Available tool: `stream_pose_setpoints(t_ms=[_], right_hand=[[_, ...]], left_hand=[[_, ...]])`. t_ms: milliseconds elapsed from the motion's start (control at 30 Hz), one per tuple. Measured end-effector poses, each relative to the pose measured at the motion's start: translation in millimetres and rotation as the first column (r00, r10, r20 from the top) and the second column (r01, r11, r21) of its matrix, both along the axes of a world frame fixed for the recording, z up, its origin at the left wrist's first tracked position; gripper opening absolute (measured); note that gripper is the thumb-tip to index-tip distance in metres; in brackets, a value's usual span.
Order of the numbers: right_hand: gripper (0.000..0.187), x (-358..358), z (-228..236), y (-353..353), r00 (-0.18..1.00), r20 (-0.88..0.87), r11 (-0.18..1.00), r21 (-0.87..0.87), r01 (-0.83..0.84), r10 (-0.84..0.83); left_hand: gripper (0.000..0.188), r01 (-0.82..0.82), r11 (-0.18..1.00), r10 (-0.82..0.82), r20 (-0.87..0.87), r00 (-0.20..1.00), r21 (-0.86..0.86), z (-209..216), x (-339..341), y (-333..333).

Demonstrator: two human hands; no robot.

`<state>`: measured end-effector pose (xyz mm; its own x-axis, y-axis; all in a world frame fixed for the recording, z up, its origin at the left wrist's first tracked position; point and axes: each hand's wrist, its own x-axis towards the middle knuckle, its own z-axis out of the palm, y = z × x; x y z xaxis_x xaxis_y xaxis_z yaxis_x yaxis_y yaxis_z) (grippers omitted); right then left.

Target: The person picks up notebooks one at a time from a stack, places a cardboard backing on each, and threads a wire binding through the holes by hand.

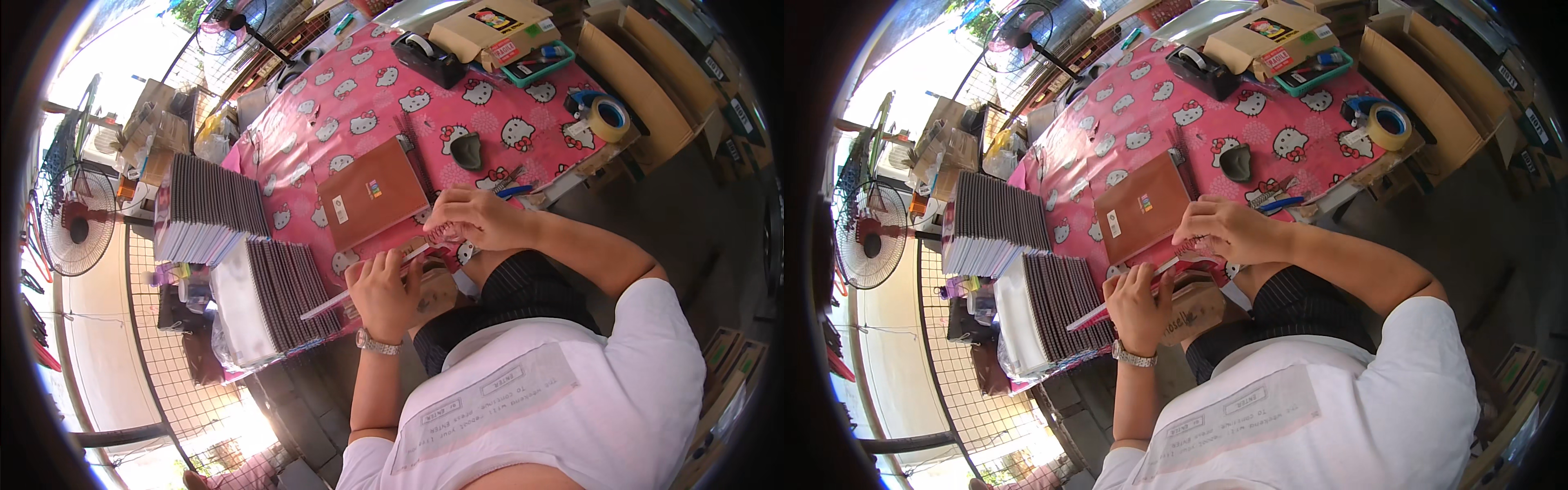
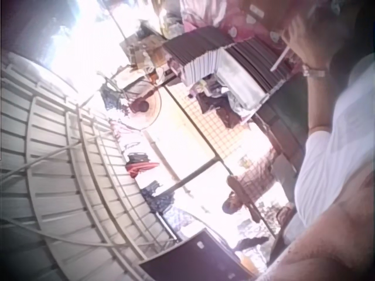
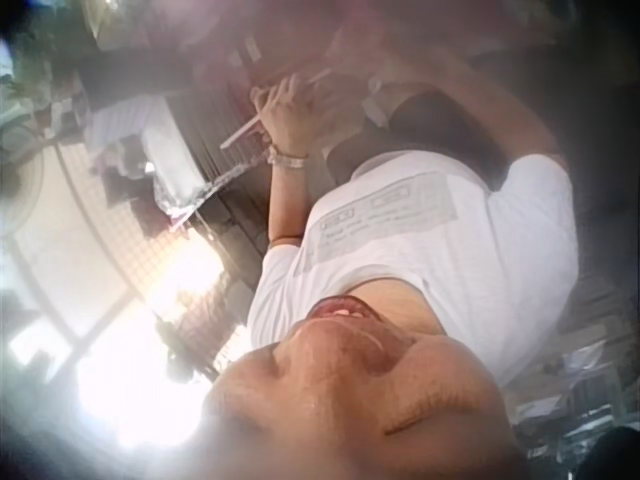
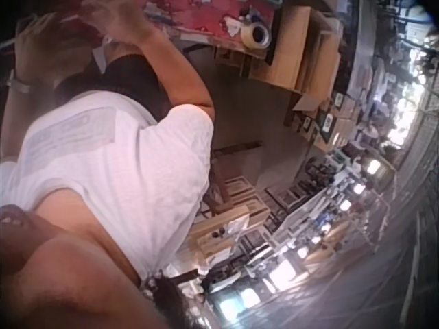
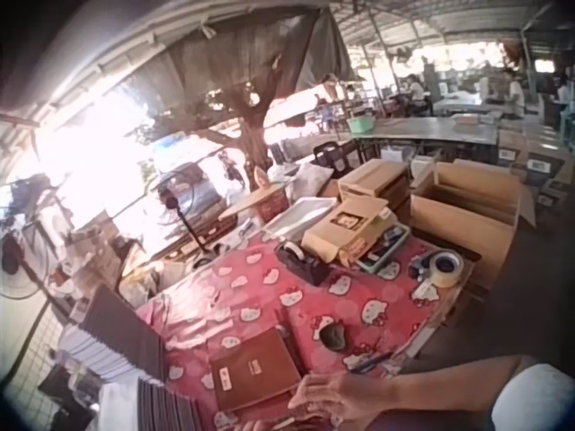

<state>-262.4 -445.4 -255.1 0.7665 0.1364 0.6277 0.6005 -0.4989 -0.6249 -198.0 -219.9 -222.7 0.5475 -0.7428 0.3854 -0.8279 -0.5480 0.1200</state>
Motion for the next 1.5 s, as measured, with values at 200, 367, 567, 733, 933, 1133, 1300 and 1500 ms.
stream_pose_setpoints(t_ms=[200, 367, 567, 733, 933, 1133, 1300, 1500], right_hand=[[0.023, -3.5, 11.3, -7.6, 0.949, -0.267, 0.983, 0.123, -0.139, 0.168], [0.026, -7.2, 14.9, 0.8, 0.915, -0.382, 0.988, 0.123, -0.092, 0.132], [0.032, 16.0, 30.6, -8.5, 0.696, -0.704, 0.968, 0.243, 0.053, 0.139], [0.028, 77.4, -109.1, -75.7, 0.517, -0.418, 0.662, -0.534, 0.525, -0.747], [0.042, 88.2, -126.0, -79.4, 0.427, -0.249, 0.429, -0.810, 0.401, -0.869], [0.048, 93.6, -128.3, -63.2, 0.360, -0.026, 0.273, -0.703, 0.656, -0.933], [0.053, 99.8, -63.0, -53.7, 0.853, -0.519, 0.998, 0.006, 0.067, -0.055], [0.046, 83.3, 16.8, -12.6, 0.247, -0.705, 0.702, 0.476, -0.530, 0.665]], left_hand=[[0.023, 0.017, 1.000, -0.017, 0.010, 1.000, -0.006, -2.5, 1.3, 1.7], [0.021, 0.013, 1.000, -0.013, 0.002, 1.000, 0.019, -2.0, 0.6, -4.4], [0.027, 0.057, 0.998, -0.057, -0.008, 0.998, -0.005, -10.0, -9.0, -12.8], [0.026, 0.125, 0.990, -0.127, -0.031, 0.991, -0.070, -3.9, -12.6, -15.6], [0.017, 0.169, 0.984, -0.172, -0.058, 0.983, -0.065, -12.2, -10.0, -3.4], [0.021, 0.133, 0.986, -0.139, -0.053, 0.989, -0.100, -12.9, -11.5, -5.4], [0.031, 0.101, 0.994, -0.101, -0.007, 0.995, -0.052, -22.4, -14.4, 5.0], [0.032, -0.144, 0.989, 0.144, 0.144, 0.979, -0.011, -30.3, -11.5, 28.4]])
